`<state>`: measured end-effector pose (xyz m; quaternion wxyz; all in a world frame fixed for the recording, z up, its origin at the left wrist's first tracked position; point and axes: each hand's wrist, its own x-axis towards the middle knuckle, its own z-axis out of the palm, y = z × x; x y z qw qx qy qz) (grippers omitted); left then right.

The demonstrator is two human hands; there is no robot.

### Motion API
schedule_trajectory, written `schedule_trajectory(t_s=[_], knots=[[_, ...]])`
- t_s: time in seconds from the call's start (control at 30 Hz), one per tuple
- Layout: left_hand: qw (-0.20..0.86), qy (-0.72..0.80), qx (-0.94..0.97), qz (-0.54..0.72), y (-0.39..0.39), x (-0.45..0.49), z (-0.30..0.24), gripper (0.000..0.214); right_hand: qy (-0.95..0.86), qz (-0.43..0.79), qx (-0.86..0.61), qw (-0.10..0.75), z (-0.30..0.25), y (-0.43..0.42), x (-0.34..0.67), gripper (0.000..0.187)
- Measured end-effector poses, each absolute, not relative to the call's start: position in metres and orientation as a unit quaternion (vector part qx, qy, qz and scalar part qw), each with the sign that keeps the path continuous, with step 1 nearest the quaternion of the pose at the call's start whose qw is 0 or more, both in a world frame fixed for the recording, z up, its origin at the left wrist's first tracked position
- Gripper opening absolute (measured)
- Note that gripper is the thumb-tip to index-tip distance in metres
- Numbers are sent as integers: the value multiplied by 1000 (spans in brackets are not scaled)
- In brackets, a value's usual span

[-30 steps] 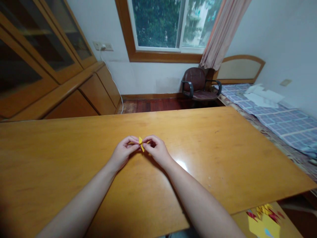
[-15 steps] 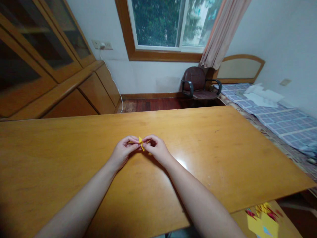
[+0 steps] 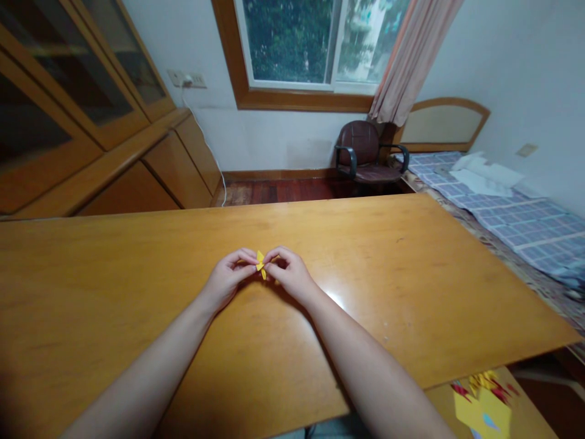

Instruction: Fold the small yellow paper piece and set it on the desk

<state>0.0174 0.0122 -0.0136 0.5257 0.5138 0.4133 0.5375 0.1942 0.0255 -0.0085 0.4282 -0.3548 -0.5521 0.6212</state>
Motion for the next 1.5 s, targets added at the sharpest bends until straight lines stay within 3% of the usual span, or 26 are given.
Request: schedule_trajectory(t_s=[0.53,0.73,1.0,1.5], knots=[[492,416,546,535,12,16,-11,10,-530,641,-338,440,-12,29,195,10],[583,411,462,526,9,19,-11,26,-523,646,-342,439,-10,27,193,13],[574,454,445,516,13,21,-16,36,-529,639,-361,426,-10,27,192,15],[524,487,466,521,11,23,-14,37,-505,646,-371,437,-9,30,190,37]])
